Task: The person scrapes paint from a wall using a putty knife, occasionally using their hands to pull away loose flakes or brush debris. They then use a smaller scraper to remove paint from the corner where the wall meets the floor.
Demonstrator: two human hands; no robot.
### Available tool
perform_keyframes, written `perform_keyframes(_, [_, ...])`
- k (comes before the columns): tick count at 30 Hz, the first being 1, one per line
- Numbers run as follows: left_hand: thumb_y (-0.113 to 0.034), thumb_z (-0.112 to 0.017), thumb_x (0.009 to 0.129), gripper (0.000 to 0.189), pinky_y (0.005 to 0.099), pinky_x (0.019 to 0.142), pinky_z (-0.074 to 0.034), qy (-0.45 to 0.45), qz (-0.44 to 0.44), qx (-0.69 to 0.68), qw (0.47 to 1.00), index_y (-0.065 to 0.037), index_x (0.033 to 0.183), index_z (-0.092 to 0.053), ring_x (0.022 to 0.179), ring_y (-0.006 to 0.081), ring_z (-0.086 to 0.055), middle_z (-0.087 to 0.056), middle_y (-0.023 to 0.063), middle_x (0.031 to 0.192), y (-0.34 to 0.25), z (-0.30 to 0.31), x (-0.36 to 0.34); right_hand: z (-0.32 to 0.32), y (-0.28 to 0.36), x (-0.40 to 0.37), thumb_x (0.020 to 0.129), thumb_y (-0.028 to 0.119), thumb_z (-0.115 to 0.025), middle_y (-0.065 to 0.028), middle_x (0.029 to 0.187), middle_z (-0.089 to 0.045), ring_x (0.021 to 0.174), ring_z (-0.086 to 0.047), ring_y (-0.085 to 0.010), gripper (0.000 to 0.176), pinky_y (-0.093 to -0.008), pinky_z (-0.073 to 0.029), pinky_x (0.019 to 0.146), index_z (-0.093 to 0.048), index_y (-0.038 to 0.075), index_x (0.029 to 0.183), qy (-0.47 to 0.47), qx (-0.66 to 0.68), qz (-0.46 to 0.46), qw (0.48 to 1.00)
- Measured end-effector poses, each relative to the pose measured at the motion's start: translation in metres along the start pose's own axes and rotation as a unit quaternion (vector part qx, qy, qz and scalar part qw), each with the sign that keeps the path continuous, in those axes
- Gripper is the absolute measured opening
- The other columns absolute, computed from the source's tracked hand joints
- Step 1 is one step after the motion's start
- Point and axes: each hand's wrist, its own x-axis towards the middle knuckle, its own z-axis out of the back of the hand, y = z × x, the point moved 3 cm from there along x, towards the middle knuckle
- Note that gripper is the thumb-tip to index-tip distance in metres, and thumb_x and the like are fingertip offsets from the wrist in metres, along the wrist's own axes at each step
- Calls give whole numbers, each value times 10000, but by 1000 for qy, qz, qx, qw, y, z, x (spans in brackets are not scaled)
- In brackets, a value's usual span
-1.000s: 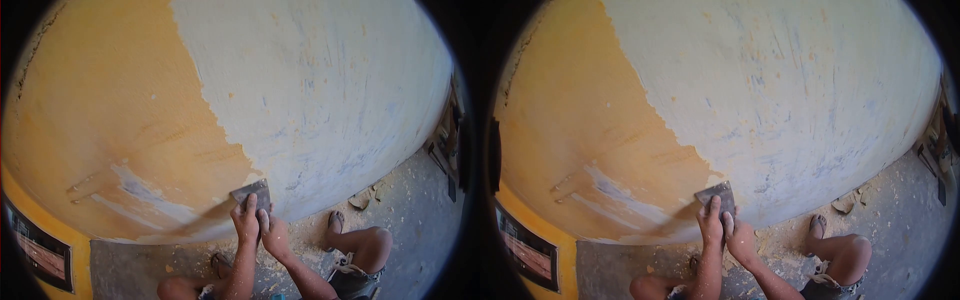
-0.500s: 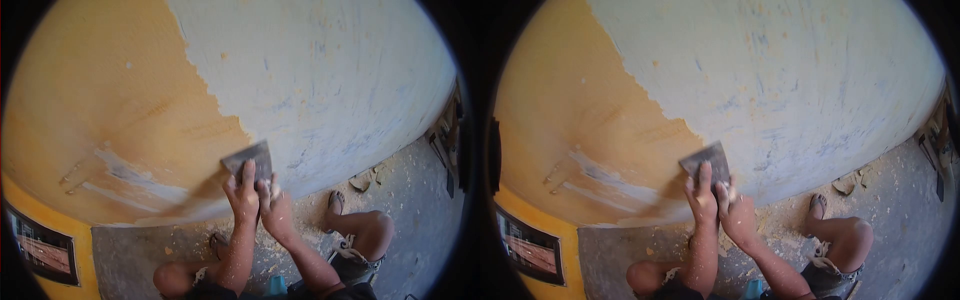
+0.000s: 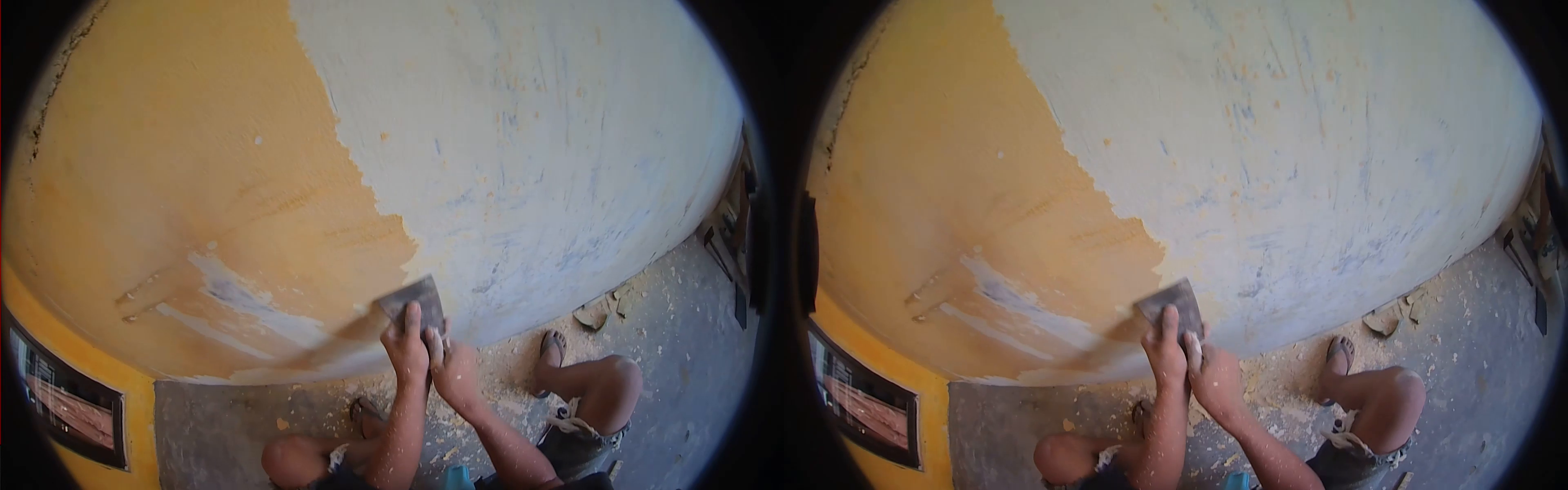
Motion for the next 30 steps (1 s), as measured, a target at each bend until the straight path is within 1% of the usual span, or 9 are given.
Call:
perform_keyframes(2, [-200, -606, 961, 253, 324, 576, -580, -14, 9, 13, 1000, 51, 983, -634, 665, 174, -646, -672, 99, 867, 11, 6, -4, -5, -13, -5, 1015, 341, -442, -283, 677, -589, 641, -594, -461, 510, -494, -440, 579, -642, -51, 760, 30, -8, -62, 998])
perform_keyframes(3, [-174, -601, 961, 230, 329, 574, -588, -20, 54, -2, 998, 54, 968, -632, 670, 170, -650, -675, 99, 859, 9, 5, -4, -5, -10, -5, 1018, 355, -436, -290, 668, -583, 628, -593, -457, 533, -489, -437, 576, -636, -63, 754, 40, -30, -80, 996])
perform_keyframes(7, [-160, -605, 959, 215, 326, 582, -596, 1, 47, 1, 999, 53, 943, -630, 656, 174, -653, -674, 91, 845, 4, 7, 2, -11, -8, -5, 1017, 375, -437, -298, 661, -575, 620, -590, -456, 556, -487, -429, 569, -625, -76, 751, 44, 21, -95, 994])
perform_keyframes(10, [-247, -619, 955, 271, 313, 557, -550, -3, 17, 2, 1000, 23, 943, -632, 597, 200, -650, -663, 97, 776, -4, -1, 9, -14, -3, 4, 1020, 355, -444, -299, 640, -557, 594, -579, -451, 548, -478, -410, 548, -606, -85, 736, 25, 37, -75, 996])
perform_keyframes(13, [-288, -621, 954, 300, 308, 561, -548, 21, 12, -30, 999, 11, 937, -635, 615, 198, -655, -666, 101, 786, -34, -21, 18, 11, 35, 24, 1022, 287, -456, -291, 610, -527, 556, -544, -451, 508, -467, -384, 525, -572, -97, 710, 8, 73, -22, 997])
perform_keyframes(16, [-322, -624, 951, 324, 304, 559, -545, 33, 7, -23, 999, 1, 936, -638, 641, 196, -662, -669, 106, 796, -51, -28, 16, 21, 52, 25, 1022, 304, -446, -294, 636, -549, 592, -571, -455, 505, -482, -405, 545, -602, -86, 742, 13, 52, -2, 999])
perform_keyframes(20, [-280, -617, 955, 301, 319, 583, -560, -27, -24, 62, 997, 19, 956, -642, 629, 190, -651, -660, 88, 792, -3, 5, 7, -3, 14, 6, 1010, 309, -458, -307, 683, -581, 663, -603, -471, 480, -507, -448, 589, -655, -67, 786, 14, 3, -27, 1000])
perform_keyframes(23, [-257, -619, 952, 290, 327, 584, -566, -8, -3, 21, 1000, 32, 959, -638, 617, 187, -644, -655, 84, 786, -9, 2, 5, -8, 4, -1, 1010, 308, -456, -308, 696, -589, 680, -609, -471, 471, -508, -458, 601, -668, -65, 817, 41, -5, -75, 996])
perform_keyframes(30, [-209, -626, 953, 257, 344, 574, -586, 19, -2, -39, 999, 47, 927, -635, 640, 171, -649, -666, 82, 815, -35, -21, 14, 15, 38, 19, 1010, 321, -461, -304, 694, -587, 660, -605, -469, 472, -512, -445, 589, -664, -60, 818, 37, 56, -50, 997])
